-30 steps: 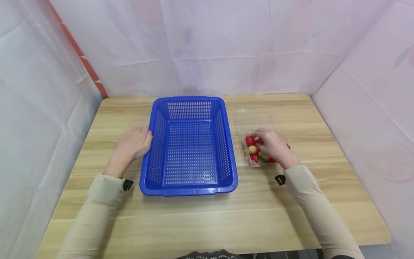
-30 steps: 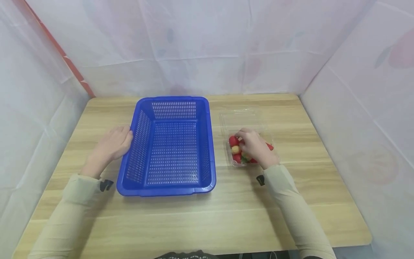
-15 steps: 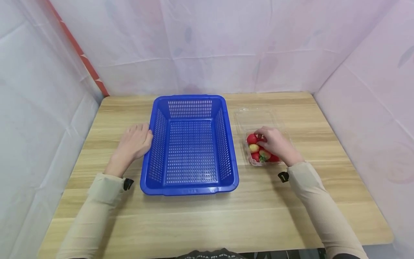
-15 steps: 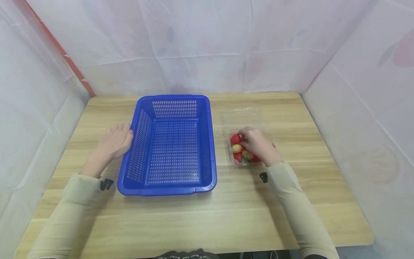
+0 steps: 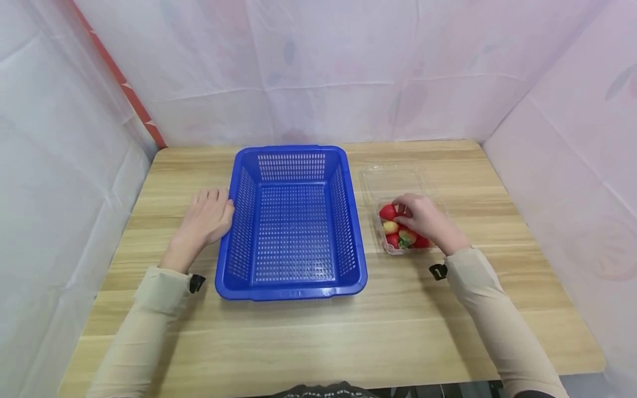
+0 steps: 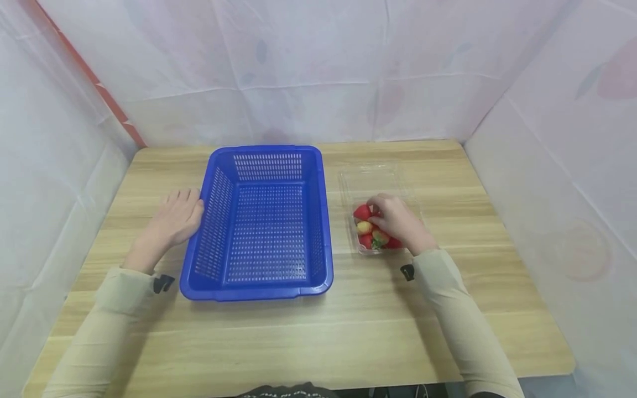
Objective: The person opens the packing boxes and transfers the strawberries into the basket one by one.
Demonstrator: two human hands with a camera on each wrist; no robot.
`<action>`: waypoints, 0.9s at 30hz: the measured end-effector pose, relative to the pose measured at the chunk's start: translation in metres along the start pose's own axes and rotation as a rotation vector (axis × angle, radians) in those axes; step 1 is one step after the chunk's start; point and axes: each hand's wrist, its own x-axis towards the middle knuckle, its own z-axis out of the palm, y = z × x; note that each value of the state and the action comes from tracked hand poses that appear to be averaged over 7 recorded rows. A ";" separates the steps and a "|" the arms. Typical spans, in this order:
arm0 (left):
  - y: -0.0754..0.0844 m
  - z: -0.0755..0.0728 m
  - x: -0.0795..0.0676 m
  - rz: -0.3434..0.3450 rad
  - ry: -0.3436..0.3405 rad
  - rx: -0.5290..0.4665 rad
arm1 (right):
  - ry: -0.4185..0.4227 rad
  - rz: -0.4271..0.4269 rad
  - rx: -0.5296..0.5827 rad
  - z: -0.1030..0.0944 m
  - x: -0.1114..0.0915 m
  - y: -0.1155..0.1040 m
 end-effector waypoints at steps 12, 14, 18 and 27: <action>0.001 0.001 0.000 -0.003 0.008 0.004 | 0.003 0.036 0.044 -0.013 -0.001 -0.008; 0.002 0.000 -0.001 -0.004 0.011 0.004 | 0.009 0.036 0.055 -0.016 0.000 -0.010; 0.002 -0.001 -0.001 -0.006 0.001 -0.005 | 0.032 0.035 0.100 -0.021 0.003 -0.018; 0.002 -0.003 0.000 -0.018 -0.003 -0.007 | 0.083 0.056 0.165 -0.034 0.025 -0.047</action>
